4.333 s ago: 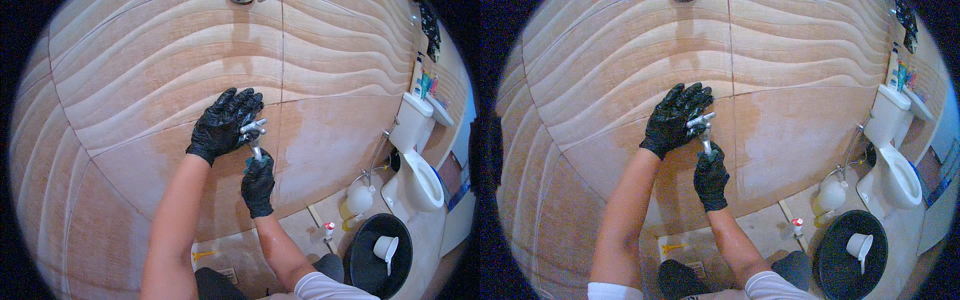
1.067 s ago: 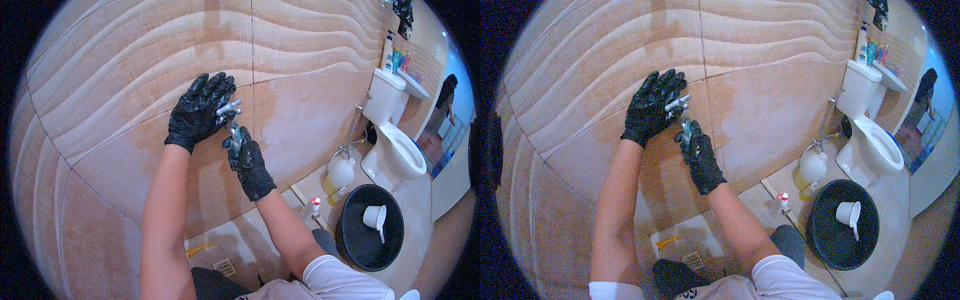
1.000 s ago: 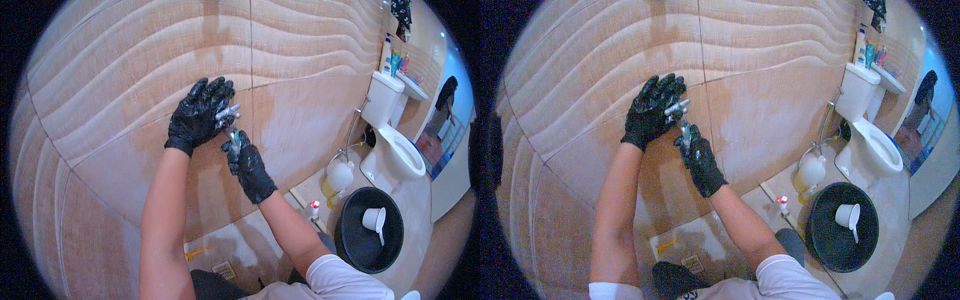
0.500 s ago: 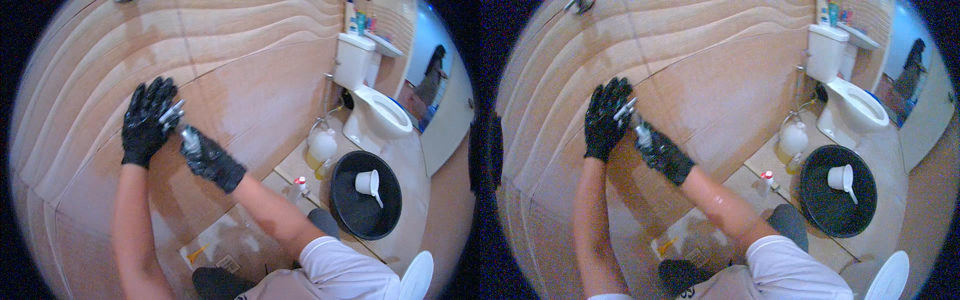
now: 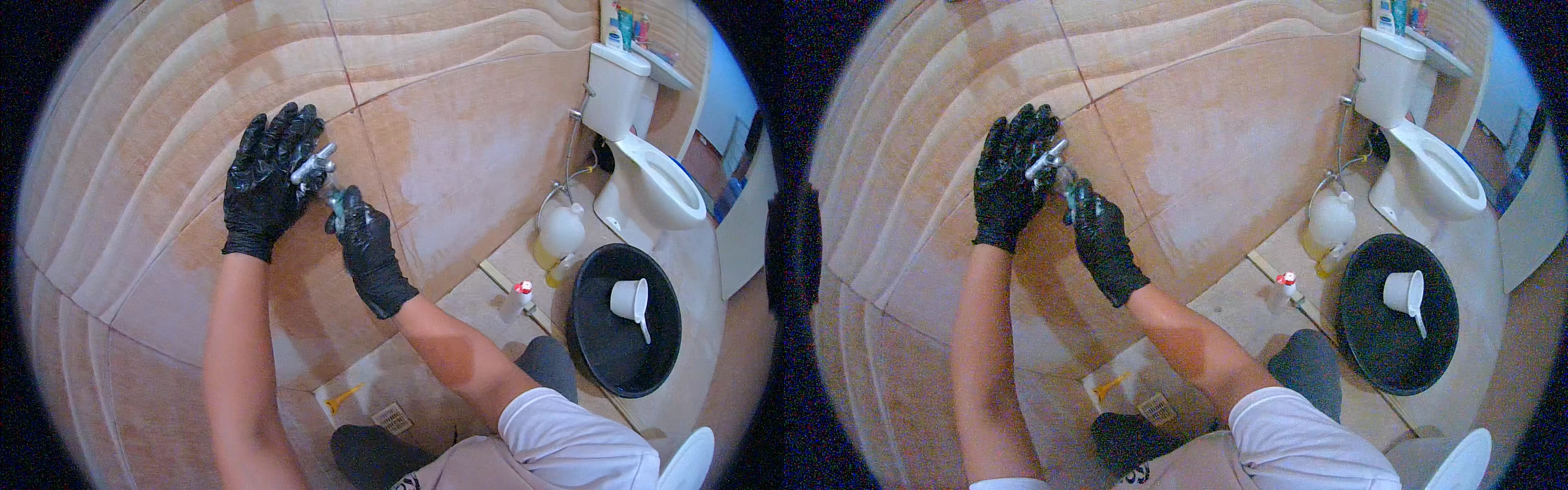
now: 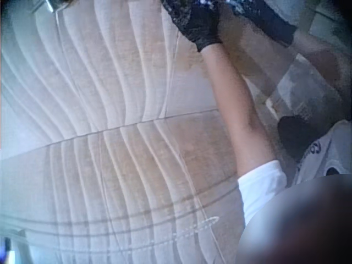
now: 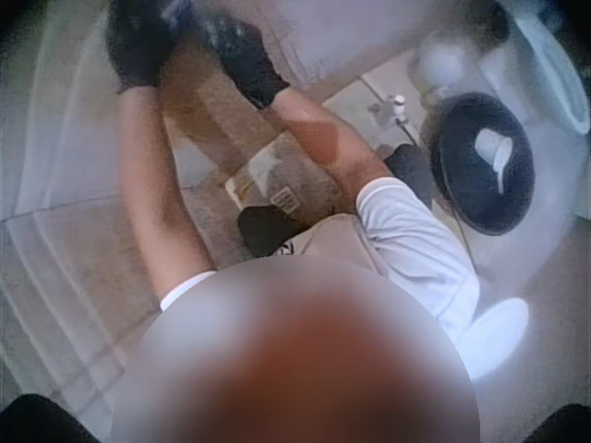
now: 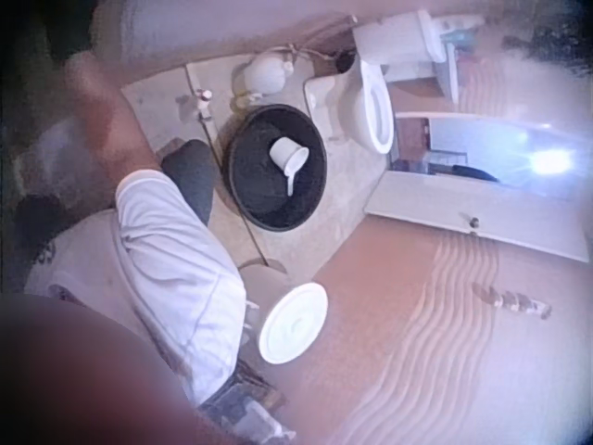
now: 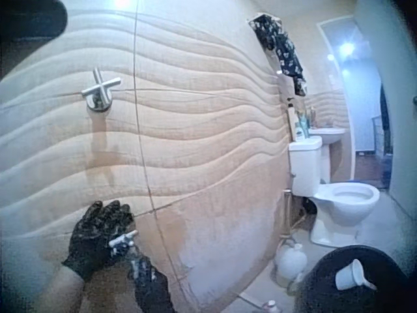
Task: The person cleans a bathroom faucet by applying liquid cleaner from a bottle onto a sponge and scrubbing all surfaces of the faucet handle and spout by hand.
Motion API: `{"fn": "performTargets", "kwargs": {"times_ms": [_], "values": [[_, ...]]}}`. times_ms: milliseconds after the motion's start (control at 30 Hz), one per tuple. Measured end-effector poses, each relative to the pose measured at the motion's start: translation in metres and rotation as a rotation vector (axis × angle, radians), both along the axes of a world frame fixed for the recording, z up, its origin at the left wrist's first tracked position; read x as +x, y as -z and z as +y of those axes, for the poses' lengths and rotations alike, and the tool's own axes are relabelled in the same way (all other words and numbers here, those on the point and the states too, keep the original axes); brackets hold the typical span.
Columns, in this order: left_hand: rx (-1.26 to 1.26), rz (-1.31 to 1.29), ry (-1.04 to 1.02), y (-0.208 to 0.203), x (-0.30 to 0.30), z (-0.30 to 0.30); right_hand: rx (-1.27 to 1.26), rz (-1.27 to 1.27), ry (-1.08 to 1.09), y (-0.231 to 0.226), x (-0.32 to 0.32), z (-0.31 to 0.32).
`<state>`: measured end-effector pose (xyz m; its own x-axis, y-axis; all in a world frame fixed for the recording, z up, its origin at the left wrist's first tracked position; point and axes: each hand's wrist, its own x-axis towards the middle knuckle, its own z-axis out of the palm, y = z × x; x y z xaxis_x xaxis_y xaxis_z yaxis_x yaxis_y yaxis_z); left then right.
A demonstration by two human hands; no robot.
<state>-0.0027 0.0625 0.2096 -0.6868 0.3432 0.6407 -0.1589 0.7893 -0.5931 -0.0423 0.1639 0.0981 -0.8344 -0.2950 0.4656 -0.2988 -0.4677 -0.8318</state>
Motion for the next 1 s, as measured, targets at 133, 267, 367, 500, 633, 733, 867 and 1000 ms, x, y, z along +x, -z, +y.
{"fn": "performTargets", "kwargs": {"times_ms": [133, 267, 367, 500, 633, 733, 867, 1000], "values": [[0.022, -0.020, -0.011, 0.002, -0.005, 0.000, -0.110, -0.541, -0.530, -0.001, -0.012, 0.003], [0.002, -0.022, -0.050, 0.001, -0.001, 0.001, -0.682, -0.670, -1.520, 0.013, -0.020, -0.004], [0.005, -0.018, -0.048, 0.002, -0.001, -0.001, -0.893, -0.871, -1.558, 0.018, -0.003, -0.019], [0.020, -0.025, -0.028, 0.001, -0.001, 0.003, -1.009, -1.065, -1.486, 0.010, 0.009, -0.016], [0.019, -0.022, -0.041, 0.004, 0.000, -0.002, -0.734, -0.727, -1.236, 0.013, 0.002, -0.002], [0.040, -0.010, -0.025, 0.003, -0.001, -0.002, -0.384, -0.332, -0.637, 0.017, 0.005, -0.005], [0.035, -0.044, -0.027, -0.001, -0.005, 0.002, -0.051, 0.407, 0.093, 0.029, -0.016, 0.002], [0.021, -0.042, -0.053, -0.002, 0.002, 0.003, 0.483, 0.974, 0.265, 0.013, -0.046, 0.024]]}}
